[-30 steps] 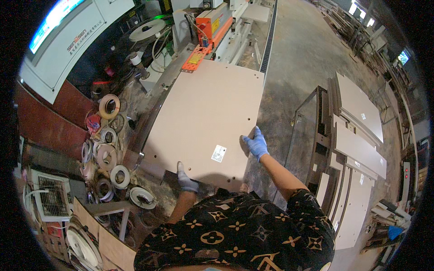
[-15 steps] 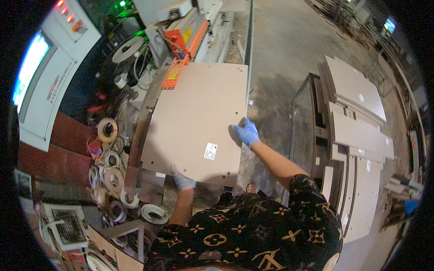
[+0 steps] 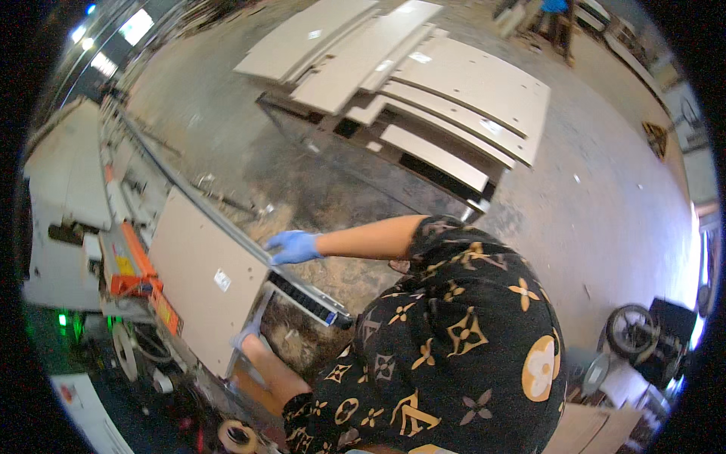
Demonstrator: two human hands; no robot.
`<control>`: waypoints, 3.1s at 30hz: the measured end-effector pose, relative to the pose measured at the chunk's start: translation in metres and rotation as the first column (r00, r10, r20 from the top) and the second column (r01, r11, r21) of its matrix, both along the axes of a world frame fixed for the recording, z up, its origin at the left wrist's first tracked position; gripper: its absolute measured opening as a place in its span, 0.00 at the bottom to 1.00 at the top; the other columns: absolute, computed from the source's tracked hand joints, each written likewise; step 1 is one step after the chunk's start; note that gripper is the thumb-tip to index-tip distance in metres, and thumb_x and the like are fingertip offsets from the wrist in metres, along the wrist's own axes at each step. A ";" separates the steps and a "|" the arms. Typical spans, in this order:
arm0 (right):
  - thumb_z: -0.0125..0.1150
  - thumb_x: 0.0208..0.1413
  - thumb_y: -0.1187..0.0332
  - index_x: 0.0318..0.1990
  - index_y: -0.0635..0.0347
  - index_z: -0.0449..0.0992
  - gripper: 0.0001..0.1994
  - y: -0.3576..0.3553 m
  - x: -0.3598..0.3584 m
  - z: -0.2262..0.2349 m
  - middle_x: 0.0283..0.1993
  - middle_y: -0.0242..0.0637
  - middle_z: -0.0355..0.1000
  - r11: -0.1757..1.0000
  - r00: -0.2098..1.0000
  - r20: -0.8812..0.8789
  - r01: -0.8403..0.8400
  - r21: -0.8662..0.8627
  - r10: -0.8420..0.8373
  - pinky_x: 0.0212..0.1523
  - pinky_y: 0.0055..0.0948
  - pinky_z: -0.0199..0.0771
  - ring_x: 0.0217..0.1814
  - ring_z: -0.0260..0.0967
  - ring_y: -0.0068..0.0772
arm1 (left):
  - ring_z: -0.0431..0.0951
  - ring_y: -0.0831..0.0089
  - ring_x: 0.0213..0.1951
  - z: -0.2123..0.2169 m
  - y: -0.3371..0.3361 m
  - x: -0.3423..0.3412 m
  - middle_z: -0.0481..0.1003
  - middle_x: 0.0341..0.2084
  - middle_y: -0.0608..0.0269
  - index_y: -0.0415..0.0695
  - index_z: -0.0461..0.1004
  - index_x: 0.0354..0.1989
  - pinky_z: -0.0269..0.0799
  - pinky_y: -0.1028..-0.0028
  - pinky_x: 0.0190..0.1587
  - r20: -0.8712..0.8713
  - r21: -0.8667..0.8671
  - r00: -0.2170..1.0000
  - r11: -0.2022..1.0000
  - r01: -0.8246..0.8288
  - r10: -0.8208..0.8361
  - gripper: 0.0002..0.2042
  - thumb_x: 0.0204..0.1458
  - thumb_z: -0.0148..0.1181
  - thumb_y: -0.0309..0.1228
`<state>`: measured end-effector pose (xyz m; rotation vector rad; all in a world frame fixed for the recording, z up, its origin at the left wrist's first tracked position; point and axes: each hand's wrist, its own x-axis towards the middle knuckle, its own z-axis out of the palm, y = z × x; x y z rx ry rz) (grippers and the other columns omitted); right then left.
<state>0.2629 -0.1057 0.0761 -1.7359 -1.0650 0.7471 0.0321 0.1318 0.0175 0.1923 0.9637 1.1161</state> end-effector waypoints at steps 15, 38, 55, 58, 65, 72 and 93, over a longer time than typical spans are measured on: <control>0.60 0.45 0.55 0.48 0.47 0.75 0.21 -0.506 0.133 -0.025 0.54 0.41 0.67 -0.098 -0.046 0.715 0.995 -0.032 -0.697 0.56 0.37 0.64 0.55 0.64 0.44 | 0.41 0.57 0.68 -0.002 -0.154 0.016 0.48 0.67 0.61 0.51 0.51 0.65 0.32 0.57 0.68 -0.162 0.333 0.951 0.893 0.304 -0.264 0.26 0.59 0.38 0.42; 0.65 0.36 0.58 0.35 0.53 0.74 0.17 -0.583 0.077 -0.011 0.50 0.43 0.65 0.358 0.348 0.826 0.914 -0.193 -0.443 0.58 0.44 0.56 0.57 0.59 0.45 | 0.68 0.67 0.51 0.011 -0.413 0.219 0.66 0.54 0.66 0.52 0.61 0.58 0.68 0.68 0.47 -0.230 0.314 0.591 0.516 0.797 -0.773 0.21 0.55 0.54 0.35; 0.62 0.48 0.61 0.37 0.62 0.76 0.14 -0.620 0.093 0.037 0.36 0.33 0.73 0.174 0.204 -0.705 0.978 0.116 -0.679 0.40 0.28 0.71 0.38 0.71 0.27 | 0.66 0.64 0.54 0.019 -0.536 0.372 0.60 0.58 0.58 0.49 0.52 0.64 0.69 0.60 0.49 0.013 0.182 -0.078 -0.074 0.980 -0.997 0.33 0.52 0.55 0.49; 0.62 0.47 0.62 0.39 0.65 0.76 0.16 -0.646 0.046 0.065 0.36 0.34 0.74 0.123 0.126 -0.683 0.991 0.053 -0.720 0.42 0.28 0.70 0.37 0.71 0.28 | 0.63 0.58 0.56 0.034 -0.567 0.390 0.51 0.63 0.58 0.48 0.44 0.66 0.64 0.58 0.55 0.111 0.145 -0.113 -0.096 0.985 -0.987 0.41 0.49 0.56 0.52; 0.62 0.46 0.63 0.38 0.64 0.76 0.15 -0.728 -0.052 0.019 0.37 0.34 0.74 -0.068 -0.089 -0.474 0.996 -0.062 -0.876 0.48 0.29 0.69 0.41 0.71 0.27 | 0.72 0.62 0.49 0.016 -0.597 0.327 0.72 0.47 0.56 0.40 0.66 0.53 0.69 0.64 0.52 0.368 0.223 -0.231 -0.155 0.962 -0.901 0.23 0.49 0.62 0.34; 0.66 0.42 0.68 0.55 0.64 0.63 0.30 -0.616 0.036 -0.016 0.47 0.36 0.70 0.517 0.437 -0.589 0.855 0.038 -0.680 0.53 0.31 0.66 0.48 0.68 0.30 | 0.70 0.66 0.51 0.038 -0.447 0.227 0.71 0.47 0.59 0.38 0.66 0.53 0.64 0.67 0.55 -0.016 0.245 0.346 0.332 0.911 -0.938 0.24 0.48 0.62 0.33; 0.65 0.50 0.63 0.58 0.58 0.62 0.28 0.042 0.112 -0.071 0.55 0.37 0.67 0.934 0.410 -0.895 -0.356 0.020 0.175 0.54 0.38 0.68 0.55 0.66 0.35 | 0.68 0.61 0.53 -0.045 -0.081 0.045 0.68 0.52 0.58 0.41 0.63 0.57 0.63 0.61 0.56 0.249 0.238 0.967 0.964 -0.120 0.059 0.22 0.55 0.50 0.37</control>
